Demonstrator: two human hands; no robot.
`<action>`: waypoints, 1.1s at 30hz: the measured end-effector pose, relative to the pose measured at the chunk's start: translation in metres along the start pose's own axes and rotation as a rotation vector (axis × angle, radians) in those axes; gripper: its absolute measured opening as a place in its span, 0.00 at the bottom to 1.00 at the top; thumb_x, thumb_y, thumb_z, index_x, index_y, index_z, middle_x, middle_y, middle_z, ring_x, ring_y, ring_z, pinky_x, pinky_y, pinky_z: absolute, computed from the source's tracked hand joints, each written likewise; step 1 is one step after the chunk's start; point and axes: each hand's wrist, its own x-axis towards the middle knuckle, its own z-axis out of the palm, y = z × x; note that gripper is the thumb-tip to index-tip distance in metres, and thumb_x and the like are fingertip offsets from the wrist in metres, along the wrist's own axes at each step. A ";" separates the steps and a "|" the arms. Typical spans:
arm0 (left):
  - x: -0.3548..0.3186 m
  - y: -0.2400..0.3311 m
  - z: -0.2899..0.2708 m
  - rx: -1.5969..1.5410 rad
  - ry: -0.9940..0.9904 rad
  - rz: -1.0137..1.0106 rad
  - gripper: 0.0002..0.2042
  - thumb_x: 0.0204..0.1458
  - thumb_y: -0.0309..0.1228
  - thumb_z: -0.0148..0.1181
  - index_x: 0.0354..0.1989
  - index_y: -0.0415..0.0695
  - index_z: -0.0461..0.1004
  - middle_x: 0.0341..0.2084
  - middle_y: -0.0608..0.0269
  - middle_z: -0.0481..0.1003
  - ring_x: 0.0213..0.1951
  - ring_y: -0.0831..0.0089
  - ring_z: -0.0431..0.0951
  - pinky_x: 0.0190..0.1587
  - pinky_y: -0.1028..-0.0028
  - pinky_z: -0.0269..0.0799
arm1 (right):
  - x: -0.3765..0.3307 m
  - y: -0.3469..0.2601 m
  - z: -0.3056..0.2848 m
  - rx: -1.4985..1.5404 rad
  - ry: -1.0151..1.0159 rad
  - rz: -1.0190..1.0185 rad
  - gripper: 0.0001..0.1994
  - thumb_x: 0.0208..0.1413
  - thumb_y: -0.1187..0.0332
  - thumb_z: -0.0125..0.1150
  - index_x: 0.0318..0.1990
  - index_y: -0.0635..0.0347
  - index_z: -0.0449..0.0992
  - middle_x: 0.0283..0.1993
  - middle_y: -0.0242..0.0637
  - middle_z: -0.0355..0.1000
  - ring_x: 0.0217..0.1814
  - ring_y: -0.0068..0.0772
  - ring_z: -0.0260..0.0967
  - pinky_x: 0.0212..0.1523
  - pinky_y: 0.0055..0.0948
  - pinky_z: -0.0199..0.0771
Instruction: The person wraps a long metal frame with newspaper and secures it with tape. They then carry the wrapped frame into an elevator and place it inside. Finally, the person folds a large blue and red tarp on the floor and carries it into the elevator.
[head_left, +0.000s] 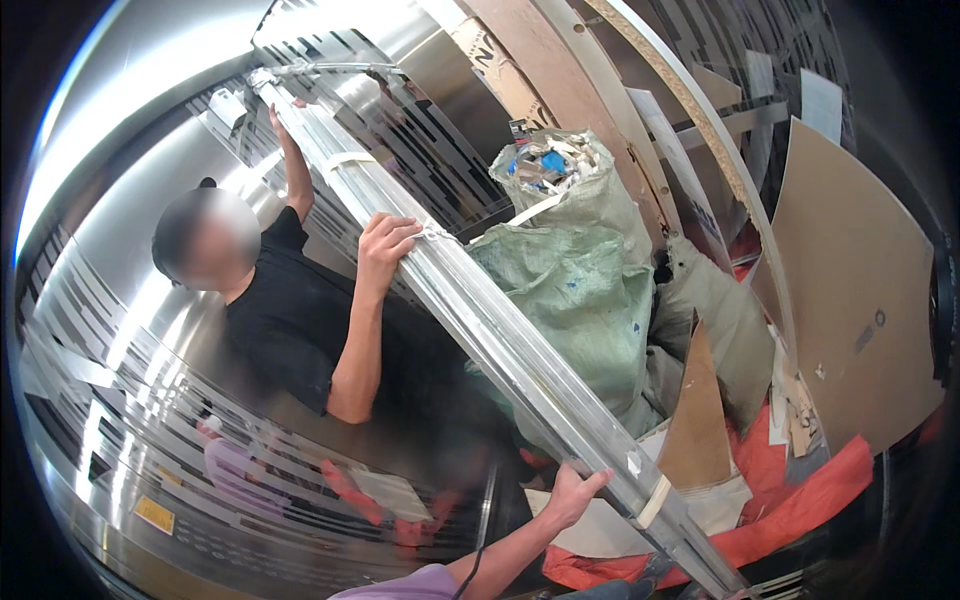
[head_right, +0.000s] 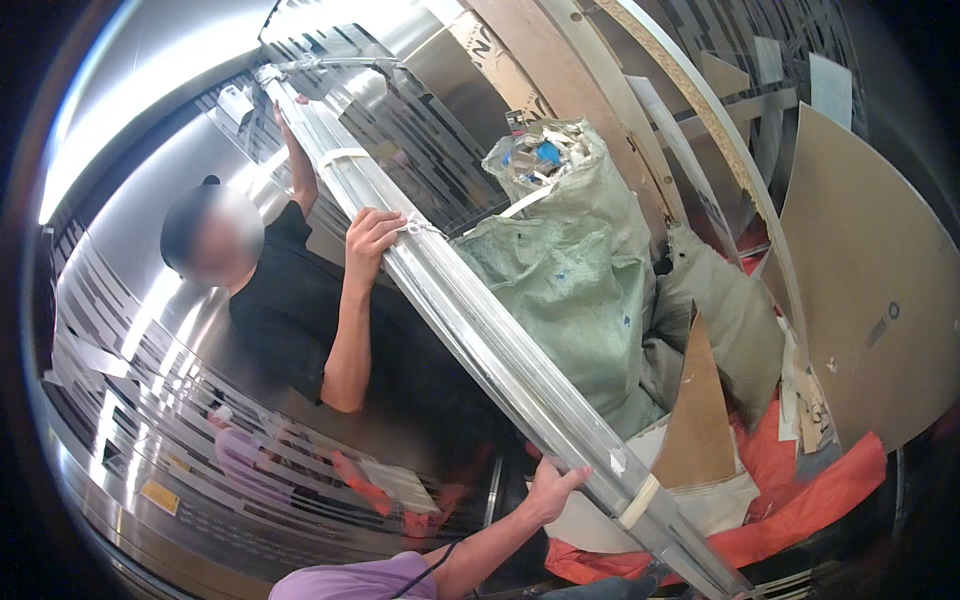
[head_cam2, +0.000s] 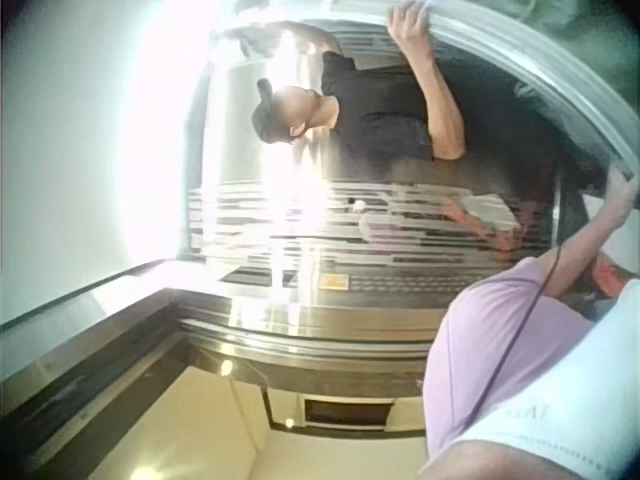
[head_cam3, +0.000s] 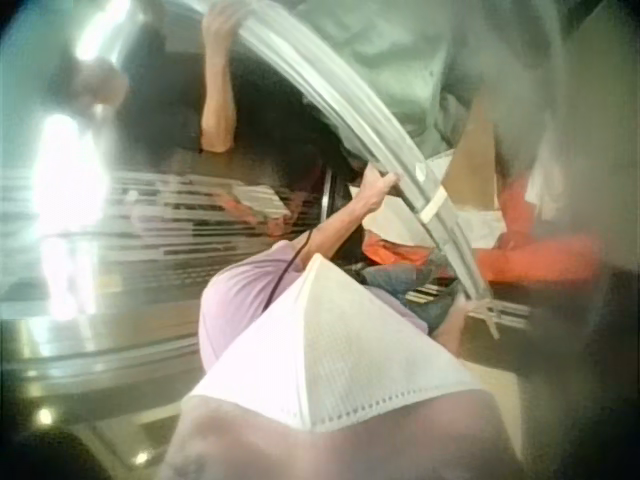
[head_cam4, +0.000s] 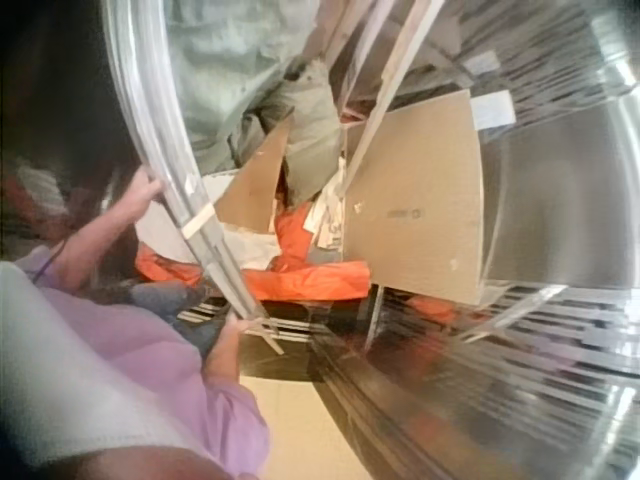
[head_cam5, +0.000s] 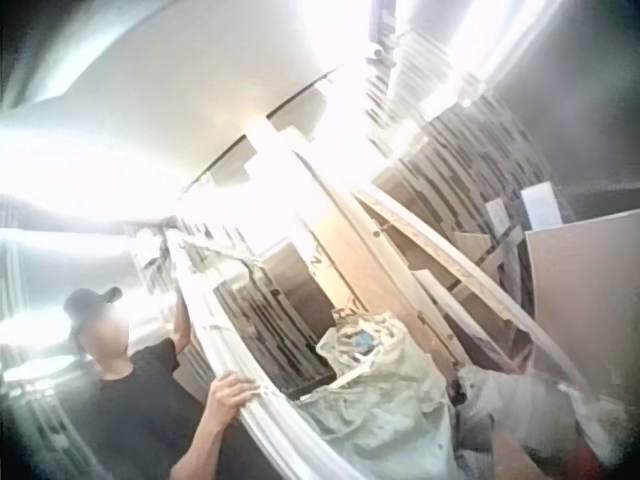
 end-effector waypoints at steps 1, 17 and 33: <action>0.005 -0.003 0.008 0.084 -0.006 0.052 0.20 0.51 0.33 0.68 0.47 0.31 0.75 0.42 0.55 0.79 0.46 0.69 0.77 0.52 0.67 0.72 | -0.005 -0.008 -0.012 0.039 0.006 -0.014 0.32 0.60 0.39 0.56 0.62 0.54 0.70 0.60 0.47 0.71 0.64 0.42 0.67 0.69 0.50 0.63; 0.009 0.041 0.014 -0.172 -0.124 -0.071 0.30 0.57 0.39 0.62 0.62 0.32 0.62 0.55 0.49 0.70 0.57 0.60 0.72 0.60 0.60 0.70 | 0.022 0.016 0.053 0.427 0.095 0.127 0.38 0.61 0.35 0.50 0.69 0.53 0.61 0.69 0.42 0.62 0.70 0.48 0.60 0.71 0.56 0.57; 0.011 0.037 0.017 -0.096 -0.027 -0.037 0.34 0.56 0.41 0.63 0.64 0.30 0.60 0.59 0.44 0.66 0.60 0.57 0.69 0.62 0.57 0.67 | 0.051 0.050 0.046 0.466 0.155 0.216 0.40 0.58 0.36 0.57 0.70 0.52 0.60 0.73 0.42 0.56 0.73 0.47 0.55 0.70 0.59 0.58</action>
